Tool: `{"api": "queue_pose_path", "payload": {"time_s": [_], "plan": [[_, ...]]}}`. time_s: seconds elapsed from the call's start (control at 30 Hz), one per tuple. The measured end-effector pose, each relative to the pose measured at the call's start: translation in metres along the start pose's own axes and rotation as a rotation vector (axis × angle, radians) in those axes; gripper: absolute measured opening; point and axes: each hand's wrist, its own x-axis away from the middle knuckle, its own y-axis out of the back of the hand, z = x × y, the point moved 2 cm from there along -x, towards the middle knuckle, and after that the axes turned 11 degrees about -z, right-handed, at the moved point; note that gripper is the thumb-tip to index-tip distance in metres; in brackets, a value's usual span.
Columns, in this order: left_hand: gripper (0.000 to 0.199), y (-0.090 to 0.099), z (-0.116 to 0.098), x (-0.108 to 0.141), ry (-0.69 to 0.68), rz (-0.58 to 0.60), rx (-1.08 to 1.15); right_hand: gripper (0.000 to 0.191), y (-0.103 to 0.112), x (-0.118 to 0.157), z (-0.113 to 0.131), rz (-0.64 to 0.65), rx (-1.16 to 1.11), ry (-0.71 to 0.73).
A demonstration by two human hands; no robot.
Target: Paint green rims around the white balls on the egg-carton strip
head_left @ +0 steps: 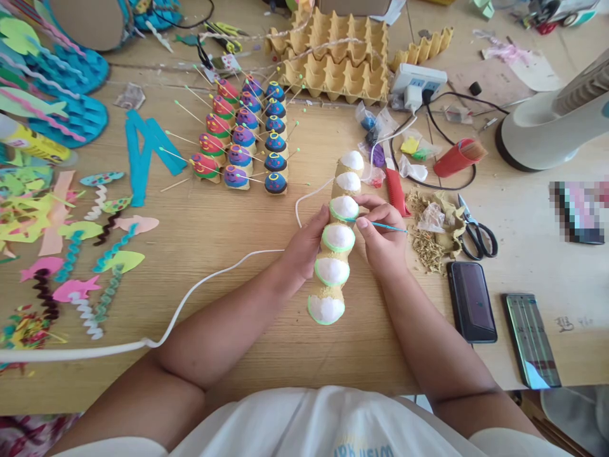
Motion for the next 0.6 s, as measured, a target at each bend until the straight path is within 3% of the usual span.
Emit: {"api": "queue_pose_path", "payload": {"time_s": [0.33,0.6], "plan": [[0.057,0.0025,-0.0008,-0.0001,0.131,0.014,-0.022,0.033,0.0002,-0.0003,-0.0016,-0.003,-0.027,0.007],[0.042,0.0019,-0.0014,0.0022,0.183,0.092,0.015,0.035,0.0001,-0.0018,0.0000,-0.017,0.061,0.012]]}}
